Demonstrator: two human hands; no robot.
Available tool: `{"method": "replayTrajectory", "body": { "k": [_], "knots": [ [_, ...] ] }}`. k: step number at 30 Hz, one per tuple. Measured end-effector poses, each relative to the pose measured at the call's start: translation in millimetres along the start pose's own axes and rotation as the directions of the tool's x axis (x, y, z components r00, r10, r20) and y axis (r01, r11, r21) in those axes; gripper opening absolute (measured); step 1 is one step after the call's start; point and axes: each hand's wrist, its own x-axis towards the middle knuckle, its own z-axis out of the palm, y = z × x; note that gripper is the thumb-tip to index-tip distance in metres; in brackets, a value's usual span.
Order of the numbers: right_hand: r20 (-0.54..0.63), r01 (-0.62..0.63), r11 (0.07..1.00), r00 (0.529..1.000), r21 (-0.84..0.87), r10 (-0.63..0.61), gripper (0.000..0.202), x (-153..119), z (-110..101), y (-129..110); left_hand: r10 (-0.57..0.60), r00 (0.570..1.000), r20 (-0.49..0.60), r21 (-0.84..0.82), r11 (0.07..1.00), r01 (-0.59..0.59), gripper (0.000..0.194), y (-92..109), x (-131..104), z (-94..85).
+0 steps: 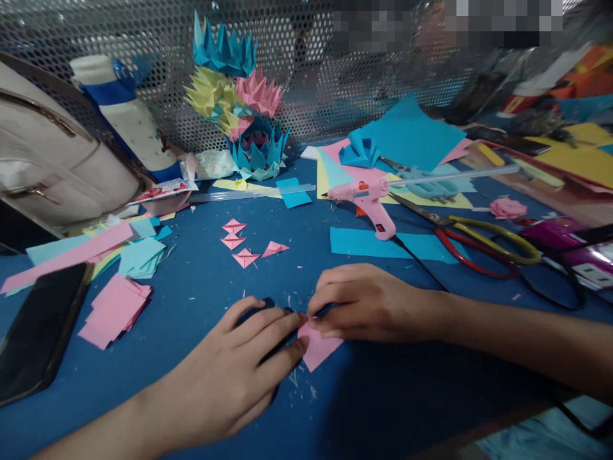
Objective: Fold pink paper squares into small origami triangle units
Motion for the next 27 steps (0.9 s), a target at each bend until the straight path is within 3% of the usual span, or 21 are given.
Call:
{"method": "replayTrajectory", "body": {
  "k": [11, 19, 24, 27],
  "knots": [
    [0.068, -0.003, 0.998, 0.998, -0.067, 0.008, 0.03, 0.8, -2.5, -0.7, -0.028, 0.999, 0.025, -0.015, 0.999, 0.028, 0.037, 1.6, -0.2, 0.1],
    [-0.1, -0.073, 0.997, 0.992, 0.037, 0.077, 0.023, 0.5, -3.6, 4.0, -0.016, 0.995, 0.095, 0.02, 1.0, 0.015, 0.048, 0.8, 1.3, -4.6],
    [0.015, 0.047, 0.988, 0.999, -0.146, -0.045, 0.03, -0.4, -7.1, 5.3, -0.016, 0.996, 0.084, -0.024, 1.0, 0.019, 0.046, 0.4, 3.2, -4.0],
    [0.094, 0.054, 0.986, 0.995, -0.16, -0.039, 0.032, -0.4, -8.2, 5.3, -0.003, 0.997, 0.08, -0.037, 0.999, 0.006, 0.044, -0.3, 2.2, -3.7]
  ]
}}
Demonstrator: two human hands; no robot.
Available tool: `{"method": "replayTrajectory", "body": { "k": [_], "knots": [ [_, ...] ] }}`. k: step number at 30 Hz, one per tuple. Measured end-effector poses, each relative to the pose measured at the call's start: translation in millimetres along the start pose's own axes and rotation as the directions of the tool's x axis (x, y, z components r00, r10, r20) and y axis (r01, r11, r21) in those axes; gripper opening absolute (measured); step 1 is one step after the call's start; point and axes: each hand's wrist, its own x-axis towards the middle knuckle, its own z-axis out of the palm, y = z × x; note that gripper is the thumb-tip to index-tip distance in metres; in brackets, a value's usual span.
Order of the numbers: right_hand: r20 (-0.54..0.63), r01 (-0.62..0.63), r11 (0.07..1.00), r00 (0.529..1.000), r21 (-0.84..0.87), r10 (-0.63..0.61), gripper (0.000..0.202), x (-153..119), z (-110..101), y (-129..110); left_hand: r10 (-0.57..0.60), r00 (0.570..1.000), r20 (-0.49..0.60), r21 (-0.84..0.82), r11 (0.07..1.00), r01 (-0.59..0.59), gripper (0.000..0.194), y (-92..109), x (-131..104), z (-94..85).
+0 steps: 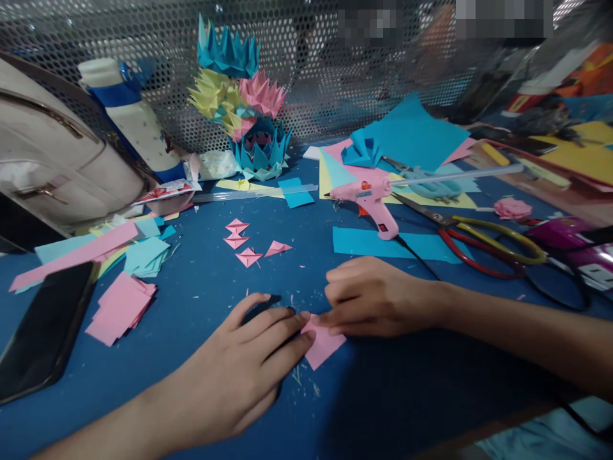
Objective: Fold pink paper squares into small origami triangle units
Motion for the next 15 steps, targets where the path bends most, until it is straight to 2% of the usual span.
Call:
{"method": "replayTrajectory", "body": {
  "k": [10, 15],
  "knots": [
    [0.04, -0.021, 0.999, 0.999, 0.031, 0.02, 0.035, 1.0, -1.3, -1.3, -0.015, 1.0, 0.015, 0.014, 1.0, 0.015, 0.053, 3.4, -1.5, 1.5],
    [0.034, -0.054, 0.998, 0.998, -0.011, 0.055, 0.034, 1.8, 2.8, -5.5, -0.065, 0.998, -0.025, -0.016, 0.998, 0.065, 0.052, 5.7, -1.3, 2.3]
  ]
}}
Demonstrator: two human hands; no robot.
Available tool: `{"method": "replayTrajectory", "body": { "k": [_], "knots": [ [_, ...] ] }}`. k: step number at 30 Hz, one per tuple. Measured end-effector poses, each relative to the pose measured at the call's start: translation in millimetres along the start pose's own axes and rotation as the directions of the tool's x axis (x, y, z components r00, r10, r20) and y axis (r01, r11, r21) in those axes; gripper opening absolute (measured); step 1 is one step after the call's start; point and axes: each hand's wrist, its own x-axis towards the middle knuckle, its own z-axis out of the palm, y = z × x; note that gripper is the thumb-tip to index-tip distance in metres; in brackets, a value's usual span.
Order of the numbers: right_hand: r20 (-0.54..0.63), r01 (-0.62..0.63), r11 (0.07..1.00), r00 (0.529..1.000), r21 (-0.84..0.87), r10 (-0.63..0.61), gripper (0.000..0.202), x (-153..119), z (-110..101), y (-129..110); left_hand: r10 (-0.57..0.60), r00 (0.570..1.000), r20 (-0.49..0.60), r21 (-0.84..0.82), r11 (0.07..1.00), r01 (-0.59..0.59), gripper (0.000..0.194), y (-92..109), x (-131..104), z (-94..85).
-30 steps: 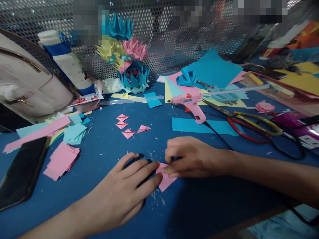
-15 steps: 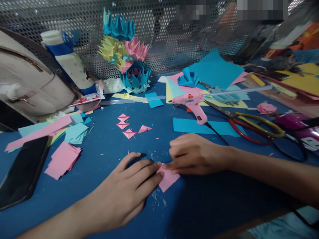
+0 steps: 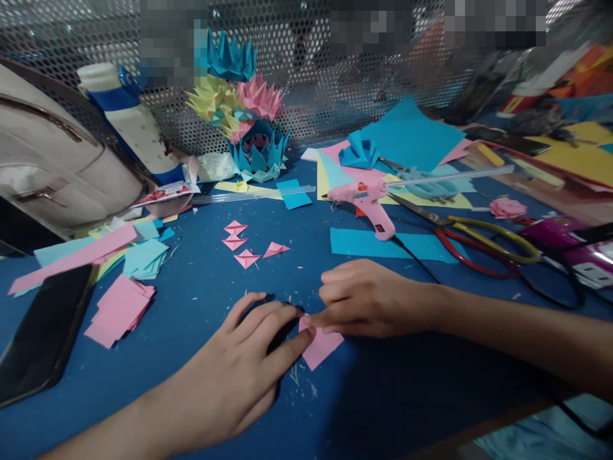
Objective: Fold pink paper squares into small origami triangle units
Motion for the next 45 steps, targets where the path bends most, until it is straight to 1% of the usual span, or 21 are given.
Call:
{"method": "replayTrajectory", "body": {
  "k": [3, 6, 8, 9, 11, 14, 16, 17, 19, 20, 21, 24, 25, 27, 30, 33, 36, 38, 39, 42, 45],
  "knots": [
    [-0.002, -0.056, 0.998, 0.998, -0.042, 0.056, 0.035, 1.9, 2.5, -6.8, -0.022, 1.0, -0.02, -0.014, 1.0, 0.022, 0.053, 1.0, 0.0, 0.5],
    [0.024, -0.11, 0.993, 0.994, -0.045, 0.111, 0.036, 2.4, -3.0, -10.5, -0.026, 0.999, -0.024, -0.015, 1.0, 0.025, 0.053, 0.8, 0.2, 0.8],
    [0.071, -0.125, 0.992, 0.99, -0.019, 0.126, 0.033, 1.3, -13.0, -9.2, -0.025, 0.999, -0.023, -0.016, 1.0, 0.025, 0.053, 0.3, 0.2, 0.9],
    [0.122, -0.128, 0.992, 0.984, 0.001, 0.127, 0.029, 0.4, -19.3, -7.6, -0.02, 1.0, -0.018, -0.015, 1.0, 0.019, 0.054, 0.1, 0.1, 0.8],
    [0.237, -0.105, 0.993, 0.967, 0.059, 0.088, 0.022, -1.3, -31.5, -4.3, -0.009, 1.0, -0.002, -0.003, 1.0, 0.009, 0.056, -0.4, 0.3, 0.4],
    [0.29, -0.106, 0.993, 0.953, 0.06, 0.084, 0.02, -3.0, -40.4, -0.8, 0.005, 1.0, 0.022, 0.023, 1.0, -0.006, 0.055, -1.0, 1.1, -0.6],
    [0.261, -0.093, 0.993, 0.963, 0.079, 0.069, 0.021, -3.2, -36.6, 0.9, 0.012, 1.0, 0.025, 0.026, 1.0, -0.012, 0.052, -1.4, 1.8, -1.2],
    [0.224, -0.081, 0.991, 0.973, 0.108, 0.055, 0.023, -3.0, -32.2, 1.9, 0.017, 1.0, 0.023, 0.023, 1.0, -0.018, 0.051, -1.6, 2.1, -1.3],
    [0.082, -0.062, 0.979, 0.996, 0.192, 0.047, 0.025, -2.0, -20.8, 4.2, 0.031, 0.999, 0.014, 0.016, 0.999, -0.031, 0.049, -1.8, 2.6, -1.2],
    [0.031, -0.085, 0.97, 0.996, 0.227, 0.08, 0.027, -1.2, -15.1, 5.0, 0.037, 0.999, 0.011, 0.012, 0.999, -0.037, 0.048, -1.8, 2.7, -0.9],
    [0.008, -0.124, 0.958, 0.992, 0.259, 0.126, 0.028, -0.1, -10.2, 5.4, 0.04, 0.999, 0.004, 0.009, 0.999, -0.04, 0.047, -1.7, 2.7, -0.5],
    [0.044, -0.283, 0.91, 0.958, 0.303, 0.283, 0.022, 3.4, -2.6, 2.6, 0.028, 0.999, -0.031, -0.007, 1.0, -0.028, 0.045, -0.7, 2.3, 0.9],
    [0.063, -0.325, 0.896, 0.945, 0.302, 0.321, 0.018, 4.4, -2.3, 0.5, 0.015, 0.999, -0.044, -0.012, 1.0, -0.016, 0.045, -0.2, 2.2, 1.3],
    [0.087, -0.367, 0.884, 0.93, 0.291, 0.358, 0.014, 5.7, -3.5, -4.0, -0.008, 0.998, -0.068, -0.018, 1.0, 0.007, 0.046, 0.8, 2.0, 1.9],
    [0.088, -0.359, 0.891, 0.933, 0.278, 0.349, 0.012, 5.8, -5.2, -8.3, -0.021, 0.997, -0.075, -0.034, 0.999, 0.018, 0.046, 1.5, 2.3, 2.6],
    [0.073, -0.313, 0.908, 0.95, 0.28, 0.305, 0.017, 4.6, -3.6, -8.2, 0.006, 0.996, -0.091, -0.05, 0.999, -0.01, 0.045, 1.4, 3.1, 3.4],
    [0.015, -0.251, 0.926, 0.966, 0.281, 0.257, 0.013, 3.5, -0.1, -7.2, 0.044, 0.991, -0.129, -0.059, 0.997, -0.052, 0.043, 1.3, 3.2, 4.4],
    [-0.044, -0.204, 0.948, 0.974, 0.244, 0.221, 0.012, 3.1, 2.2, -8.1, 0.067, 0.986, -0.154, -0.06, 0.995, -0.077, 0.041, 1.5, 2.6, 5.1],
    [-0.076, -0.177, 0.964, 0.978, 0.199, 0.195, 0.014, 2.9, 3.2, -9.2, 0.077, 0.983, -0.165, -0.053, 0.995, -0.087, 0.04, 1.7, 2.3, 5.6],
    [-0.145, -0.11, 0.994, 0.984, -0.027, 0.105, 0.021, 2.3, 6.4, -14.7, 0.086, 0.979, -0.183, -0.019, 0.996, -0.092, 0.037, 2.1, 1.4, 7.4],
    [-0.163, -0.095, 0.962, 0.985, -0.256, 0.054, 0.029, 1.6, 9.0, -19.5, 0.071, 0.977, -0.199, 0.021, 0.997, -0.068, 0.035, 2.4, 0.6, 9.5]
  ]
}}
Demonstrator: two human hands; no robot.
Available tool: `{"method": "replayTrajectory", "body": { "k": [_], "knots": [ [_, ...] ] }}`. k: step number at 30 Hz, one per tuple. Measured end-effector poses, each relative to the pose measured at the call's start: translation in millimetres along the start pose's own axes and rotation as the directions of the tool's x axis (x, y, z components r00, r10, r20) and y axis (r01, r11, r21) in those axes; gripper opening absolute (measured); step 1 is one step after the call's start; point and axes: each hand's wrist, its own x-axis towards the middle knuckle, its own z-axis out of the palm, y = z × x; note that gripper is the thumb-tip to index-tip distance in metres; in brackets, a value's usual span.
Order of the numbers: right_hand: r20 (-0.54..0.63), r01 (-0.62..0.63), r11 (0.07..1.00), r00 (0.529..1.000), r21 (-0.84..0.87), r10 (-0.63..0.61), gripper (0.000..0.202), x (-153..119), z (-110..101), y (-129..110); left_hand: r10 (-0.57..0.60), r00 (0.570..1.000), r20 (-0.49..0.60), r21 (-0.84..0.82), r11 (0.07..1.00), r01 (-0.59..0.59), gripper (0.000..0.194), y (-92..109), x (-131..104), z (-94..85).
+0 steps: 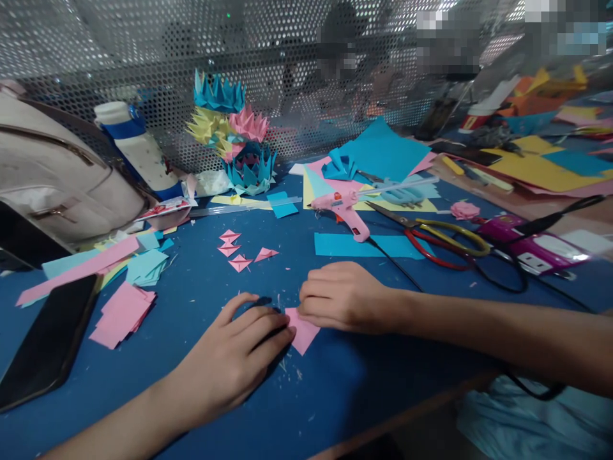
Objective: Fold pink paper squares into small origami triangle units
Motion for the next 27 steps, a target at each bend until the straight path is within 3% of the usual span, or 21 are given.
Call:
{"method": "replayTrajectory", "body": {
  "k": [3, 7, 14, 27],
  "knots": [
    [0.029, 0.087, 0.989, 0.996, -0.12, -0.084, 0.031, 0.2, 0.0, 0.4, 0.011, 1.0, -0.007, 0.045, 0.999, -0.01, 0.035, 0.3, -1.4, 1.5],
    [0.116, 0.188, 0.976, 0.978, -0.115, -0.174, 0.029, 2.8, -3.2, 6.7, 0.014, 1.0, -0.009, 0.059, 0.998, -0.013, 0.036, 0.3, -1.8, 2.9],
    [0.193, 0.194, 0.977, 0.966, -0.085, -0.175, 0.034, 4.9, -6.6, 9.0, -0.009, 0.999, 0.039, 0.067, 0.998, 0.006, 0.032, -0.3, 0.0, 1.5],
    [0.169, 0.177, 0.984, 0.969, 0.022, -0.178, 0.027, 7.5, -11.5, 13.0, -0.029, 0.997, 0.069, 0.059, 0.998, 0.025, 0.03, -0.4, -0.3, 1.4]
  ]
}}
